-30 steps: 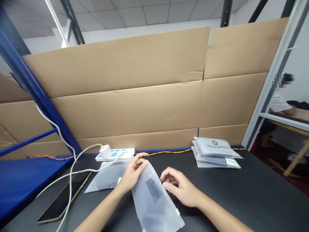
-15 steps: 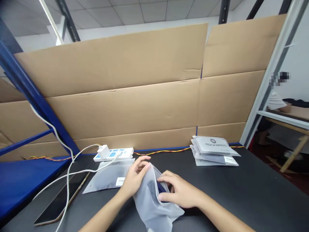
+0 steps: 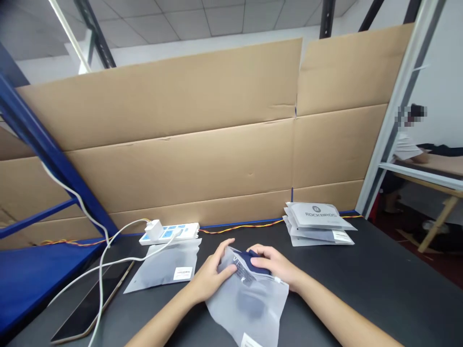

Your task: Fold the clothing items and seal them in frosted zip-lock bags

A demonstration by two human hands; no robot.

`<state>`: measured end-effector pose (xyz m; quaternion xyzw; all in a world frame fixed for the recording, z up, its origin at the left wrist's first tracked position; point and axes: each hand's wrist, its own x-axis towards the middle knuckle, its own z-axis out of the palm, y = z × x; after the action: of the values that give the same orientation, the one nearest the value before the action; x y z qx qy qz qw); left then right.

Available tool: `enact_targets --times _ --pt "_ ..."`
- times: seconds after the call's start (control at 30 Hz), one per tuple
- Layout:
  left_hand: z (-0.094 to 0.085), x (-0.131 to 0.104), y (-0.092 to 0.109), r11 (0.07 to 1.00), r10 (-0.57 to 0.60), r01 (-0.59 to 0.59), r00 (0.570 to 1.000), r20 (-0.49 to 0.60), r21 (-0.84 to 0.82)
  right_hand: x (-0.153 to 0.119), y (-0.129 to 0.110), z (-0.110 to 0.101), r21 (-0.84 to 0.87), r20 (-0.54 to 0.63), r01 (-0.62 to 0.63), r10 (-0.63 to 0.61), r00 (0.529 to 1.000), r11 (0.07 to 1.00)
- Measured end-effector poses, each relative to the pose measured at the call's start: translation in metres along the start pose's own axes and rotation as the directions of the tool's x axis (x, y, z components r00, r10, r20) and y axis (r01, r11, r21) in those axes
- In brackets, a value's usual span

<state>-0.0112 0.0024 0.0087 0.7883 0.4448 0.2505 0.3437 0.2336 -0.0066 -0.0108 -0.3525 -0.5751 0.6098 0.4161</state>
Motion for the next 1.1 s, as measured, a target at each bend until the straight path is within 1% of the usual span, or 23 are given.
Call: enact_targets --times 0.07,0.1,0.17,0.23,0.3,0.33,0.4,0.47,0.5,0.57,0.63,0.7,0.73,0.77,0.8,0.87,0.9,0.93,0.97,1.0,1.03,1.07,1.1 --pt "-0.002 0.001 0.001 0.999 0.023 -0.023 1.0 0.006 0.038 0.002 0.003 -0.009 0.124 -0.15 -0.041 0.059 0.987 0.991" --pt "-0.004 0.001 0.0 0.997 0.035 -0.035 0.999 -0.003 0.065 0.003 0.004 -0.013 0.184 -0.228 -0.037 0.08 0.97 0.982" --pt "-0.01 0.003 -0.001 0.99 0.049 -0.044 0.998 -0.029 0.136 0.006 0.005 -0.021 0.257 -0.354 0.017 0.077 0.932 0.966" --pt "-0.023 0.005 -0.006 0.974 0.05 -0.034 0.996 -0.068 0.222 0.009 0.004 -0.031 0.259 -0.451 0.087 0.041 0.891 0.962" --pt "-0.041 0.006 -0.013 0.95 0.068 -0.026 0.99 -0.124 0.31 0.009 0.001 -0.041 0.238 -0.527 0.134 0.012 0.849 0.962" --pt "-0.052 0.007 -0.018 0.938 0.079 -0.018 0.983 -0.163 0.347 0.007 -0.001 -0.046 0.231 -0.552 0.138 0.013 0.833 0.963" --pt "-0.075 0.006 -0.031 0.914 0.088 0.023 0.964 -0.252 0.406 0.001 -0.003 -0.054 0.227 -0.568 0.095 0.052 0.822 0.969" --pt "-0.096 0.004 -0.047 0.89 0.07 0.093 0.939 -0.336 0.446 -0.008 0.0 -0.055 0.227 -0.539 0.0 0.125 0.833 0.974" --pt "-0.105 0.003 -0.054 0.873 0.058 0.136 0.925 -0.376 0.468 -0.013 0.002 -0.054 0.221 -0.505 -0.053 0.161 0.848 0.974" --pt "-0.118 0.002 -0.065 0.836 0.036 0.218 0.894 -0.447 0.503 -0.019 0.007 -0.047 0.189 -0.414 -0.131 0.2 0.888 0.973" --pt "-0.122 0.002 -0.068 0.783 0.059 0.286 0.85 -0.523 0.552 -0.021 0.012 -0.038 0.155 -0.333 -0.17 0.213 0.919 0.973" --pt "-0.115 0.003 -0.057 0.715 0.144 0.32 0.803 -0.578 0.622 -0.021 0.015 -0.028 0.153 -0.303 -0.192 0.231 0.925 0.969" --pt "-0.107 0.002 -0.047 0.688 0.194 0.312 0.791 -0.58 0.655 -0.02 0.016 -0.022 0.17 -0.302 -0.202 0.246 0.921 0.964" --pt "-0.094 0.001 -0.035 0.668 0.241 0.29 0.787 -0.568 0.686 -0.02 0.017 -0.016 0.195 -0.302 -0.205 0.258 0.918 0.959" --pt "-0.078 -0.002 -0.021 0.687 0.259 0.224 0.813 -0.521 0.691 -0.022 0.018 -0.009 0.225 -0.299 -0.197 0.26 0.918 0.954" --pt "-0.036 -0.01 0.009 0.716 0.285 0.094 0.865 -0.413 0.691 -0.028 0.021 0.008 0.27 -0.292 -0.163 0.242 0.925 0.949" --pt "-0.013 -0.015 0.023 0.769 0.267 -0.007 0.912 -0.311 0.64 -0.033 0.023 0.017 0.273 -0.288 -0.146 0.226 0.931 0.951" --pt "0.01 -0.021 0.035 0.807 0.231 -0.07 0.951 -0.204 0.586 -0.039 0.025 0.026 0.259 -0.288 -0.133 0.208 0.935 0.957" --pt "0.03 -0.026 0.046 0.83 0.184 -0.076 0.973 -0.142 0.553 -0.045 0.028 0.035 0.229 -0.295 -0.118 0.184 0.937 0.966" --pt "0.046 -0.032 0.054 0.844 0.133 -0.072 0.988 -0.078 0.532 -0.051 0.03 0.041 0.187 -0.306 -0.099 0.153 0.94 0.977" --pt "0.056 -0.036 0.06 0.859 0.093 -0.065 0.995 -0.029 0.508 -0.056 0.033 0.045 0.139 -0.321 -0.07 0.112 0.941 0.988" --pt "0.061 -0.04 0.062 0.875 0.068 -0.058 0.998 -0.003 0.481 -0.062 0.035 0.046 0.092 -0.335 -0.041 0.069 0.94 0.995" --pt "0.06 -0.045 0.062 0.895 0.058 -0.054 0.998 0.004 0.443 -0.067 0.037 0.045 0.047 -0.352 -0.014 0.03 0.935 0.999"
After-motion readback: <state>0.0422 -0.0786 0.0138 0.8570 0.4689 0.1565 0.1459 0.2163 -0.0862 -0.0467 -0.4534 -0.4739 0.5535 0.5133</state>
